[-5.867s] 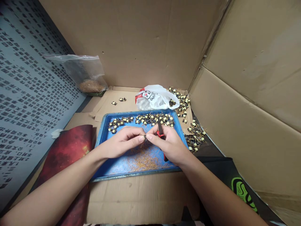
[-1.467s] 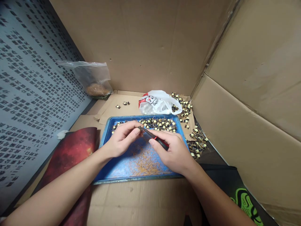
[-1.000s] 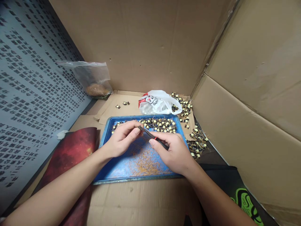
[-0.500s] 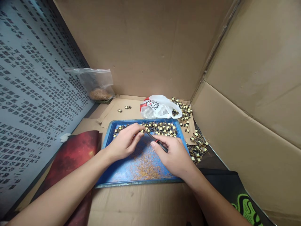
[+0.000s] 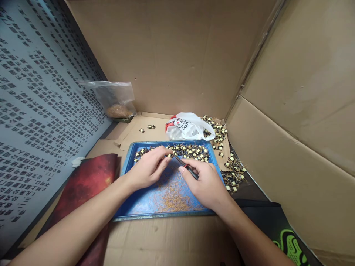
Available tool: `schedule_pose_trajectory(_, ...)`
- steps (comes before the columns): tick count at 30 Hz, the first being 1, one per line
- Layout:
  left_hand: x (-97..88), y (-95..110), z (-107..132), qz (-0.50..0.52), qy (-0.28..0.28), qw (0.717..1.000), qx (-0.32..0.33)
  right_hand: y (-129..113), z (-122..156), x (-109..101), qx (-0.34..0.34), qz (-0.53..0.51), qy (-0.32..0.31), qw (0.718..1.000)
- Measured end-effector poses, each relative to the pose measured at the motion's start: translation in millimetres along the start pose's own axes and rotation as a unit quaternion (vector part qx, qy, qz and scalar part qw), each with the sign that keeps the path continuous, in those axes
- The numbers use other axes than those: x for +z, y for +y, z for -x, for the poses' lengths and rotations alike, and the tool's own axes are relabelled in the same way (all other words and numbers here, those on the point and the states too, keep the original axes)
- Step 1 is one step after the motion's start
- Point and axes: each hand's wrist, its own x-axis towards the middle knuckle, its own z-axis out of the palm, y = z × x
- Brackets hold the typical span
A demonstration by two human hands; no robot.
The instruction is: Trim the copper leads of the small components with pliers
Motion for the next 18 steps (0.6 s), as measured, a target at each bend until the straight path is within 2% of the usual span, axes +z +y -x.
schedule_pose_trajectory(7,-0.9,0.7,0.0,-0.018,0.0,1.0,0.007,0.8,0.2,1.7,0.021,-0.004,-0.01,1.0)
schedule_pose_trajectory(18,2.1,-2.7,2.4,-0.021,-0.004,0.999,0.025,3.4,-1.2,-3.3,0.014,0.011,-0.039,0.999)
